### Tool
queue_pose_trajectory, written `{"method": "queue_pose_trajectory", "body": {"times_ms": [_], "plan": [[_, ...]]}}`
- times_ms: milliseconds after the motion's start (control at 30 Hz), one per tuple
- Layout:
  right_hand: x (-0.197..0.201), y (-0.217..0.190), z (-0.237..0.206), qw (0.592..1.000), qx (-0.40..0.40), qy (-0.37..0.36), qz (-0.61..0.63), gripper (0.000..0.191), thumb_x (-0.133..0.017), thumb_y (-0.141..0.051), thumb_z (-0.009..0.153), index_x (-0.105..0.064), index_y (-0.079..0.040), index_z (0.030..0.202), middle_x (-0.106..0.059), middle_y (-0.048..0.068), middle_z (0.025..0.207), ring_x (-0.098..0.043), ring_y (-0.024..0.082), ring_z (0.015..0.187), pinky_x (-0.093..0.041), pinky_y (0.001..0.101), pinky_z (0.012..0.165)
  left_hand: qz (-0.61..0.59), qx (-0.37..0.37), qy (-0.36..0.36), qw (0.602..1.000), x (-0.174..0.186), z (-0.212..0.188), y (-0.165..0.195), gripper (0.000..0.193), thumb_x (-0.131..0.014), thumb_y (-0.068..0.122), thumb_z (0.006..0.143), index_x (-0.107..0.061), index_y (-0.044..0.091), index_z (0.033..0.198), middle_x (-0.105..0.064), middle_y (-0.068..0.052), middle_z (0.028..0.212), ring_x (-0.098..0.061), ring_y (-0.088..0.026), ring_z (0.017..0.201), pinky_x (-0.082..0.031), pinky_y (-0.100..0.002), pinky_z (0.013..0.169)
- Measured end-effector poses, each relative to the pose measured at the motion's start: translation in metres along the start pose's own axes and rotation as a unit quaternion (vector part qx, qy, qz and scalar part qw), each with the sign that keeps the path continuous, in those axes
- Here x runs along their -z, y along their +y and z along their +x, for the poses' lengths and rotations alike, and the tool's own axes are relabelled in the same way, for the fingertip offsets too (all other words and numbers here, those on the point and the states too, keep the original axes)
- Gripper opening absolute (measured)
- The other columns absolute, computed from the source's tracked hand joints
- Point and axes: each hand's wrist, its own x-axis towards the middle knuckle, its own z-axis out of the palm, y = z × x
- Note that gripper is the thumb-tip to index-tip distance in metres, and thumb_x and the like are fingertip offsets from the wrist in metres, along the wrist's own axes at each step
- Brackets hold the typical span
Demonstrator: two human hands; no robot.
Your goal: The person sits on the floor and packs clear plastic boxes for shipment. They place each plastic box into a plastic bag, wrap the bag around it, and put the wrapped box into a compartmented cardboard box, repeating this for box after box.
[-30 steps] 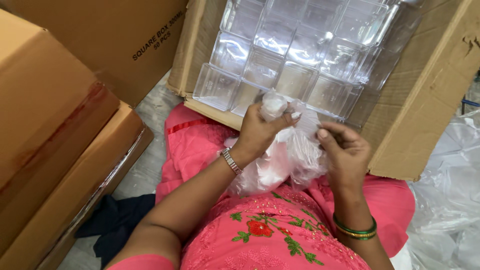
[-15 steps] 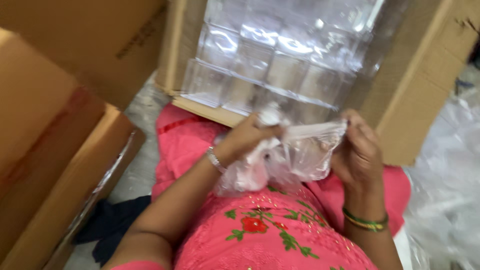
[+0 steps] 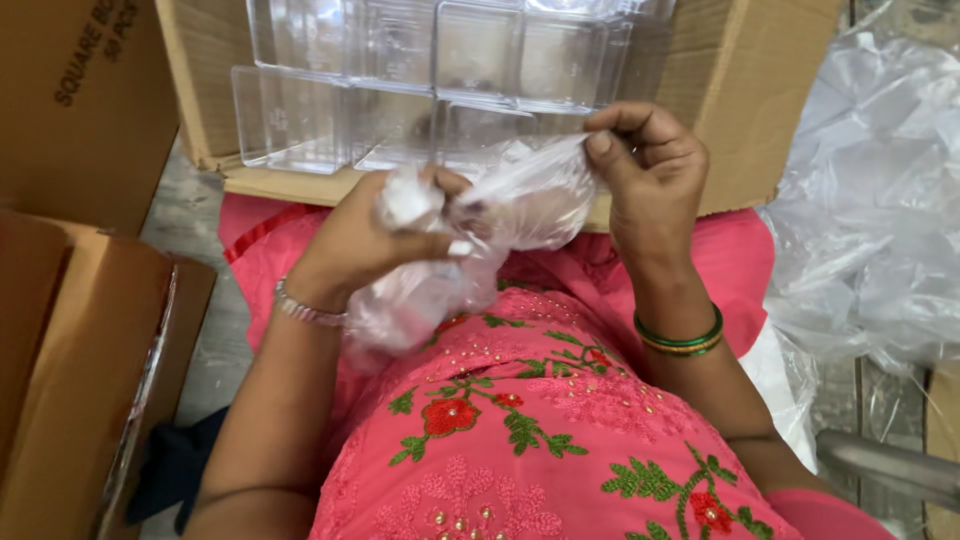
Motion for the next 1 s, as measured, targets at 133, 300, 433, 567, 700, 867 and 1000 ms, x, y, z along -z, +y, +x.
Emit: {"method": "queue_pose_trajectory", "body": {"times_ms": [133,300,433,567,700,867,1000], "plan": [[-0.007,-0.007,0.000,0.997,-0.008,-0.028,0.069,0.008,-0.069,0.007,0.107,-0.073,0.001,0.111,-0.069,0.001,0.091,-0.056,0.004,0.078,-0.046,0.0172,0.074,0.063,-0.063,0.014,0.996,0.029,-0.006,0.017,0.039,-0.080,0.004,0.081,-0.072,-0.001,0.120,-0.076,-0.009,0.110,-0.072,-0.018,0.105,-0.059,-0.034,0.094],[-0.035,-0.001,-0.009,0.996,0.004,-0.084,0.015,0.014,-0.065,0.005,0.104,-0.074,-0.002,0.111,-0.074,0.003,0.103,-0.064,0.007,0.090,-0.052,0.0204,0.081,0.063,-0.123,0.075,0.988,0.031,0.028,0.018,0.026,-0.068,0.020,0.102,-0.075,-0.001,0.117,-0.079,-0.010,0.105,-0.075,-0.018,0.101,-0.059,-0.031,0.095],[-0.047,0.009,-0.010,0.960,0.169,-0.068,-0.212,0.020,-0.064,0.004,0.102,-0.073,0.001,0.119,-0.075,0.007,0.108,-0.070,0.010,0.098,-0.056,0.0238,0.086,-0.021,-0.077,0.060,0.995,-0.013,0.051,-0.013,0.037,-0.085,0.006,0.077,-0.069,0.003,0.111,-0.073,-0.002,0.103,-0.069,-0.010,0.096,-0.060,-0.027,0.083],[-0.042,0.013,-0.008,0.964,0.113,-0.004,-0.239,0.013,-0.067,0.001,0.099,-0.074,0.000,0.111,-0.075,0.005,0.093,-0.067,0.007,0.081,-0.054,0.0220,0.070,0.030,-0.059,0.128,0.989,-0.021,0.053,-0.024,0.023,-0.084,0.007,0.087,-0.071,0.000,0.104,-0.072,-0.002,0.094,-0.066,-0.011,0.085,-0.056,-0.027,0.075],[-0.038,0.013,-0.007,0.949,0.133,-0.007,-0.284,0.006,-0.074,-0.002,0.095,-0.074,0.000,0.101,-0.072,0.004,0.087,-0.063,0.007,0.075,-0.051,0.0220,0.065,0.003,-0.108,0.157,0.982,-0.016,0.048,-0.022,0.023,-0.083,0.008,0.083,-0.069,0.002,0.100,-0.072,0.002,0.095,-0.068,-0.008,0.087,-0.059,-0.026,0.079],[-0.035,0.022,-0.011,0.980,0.075,-0.022,-0.181,0.006,-0.069,-0.005,0.099,-0.072,-0.001,0.103,-0.067,-0.001,0.088,-0.059,0.005,0.074,-0.049,0.0208,0.065,0.038,-0.119,0.151,0.981,-0.024,0.050,-0.024,0.018,-0.080,0.014,0.091,-0.071,0.003,0.102,-0.073,0.000,0.094,-0.065,-0.008,0.085,-0.055,-0.026,0.077],[-0.033,0.035,-0.015,0.980,0.029,-0.017,-0.194,0.009,-0.068,-0.010,0.103,-0.068,-0.002,0.101,-0.063,-0.001,0.082,-0.054,0.005,0.072,-0.046,0.0216,0.062,-0.082,-0.078,0.148,0.982,-0.026,0.053,-0.027,0.020,-0.078,0.017,0.095,-0.068,0.002,0.105,-0.070,0.000,0.093,-0.065,-0.009,0.086,-0.055,-0.027,0.078]]}}
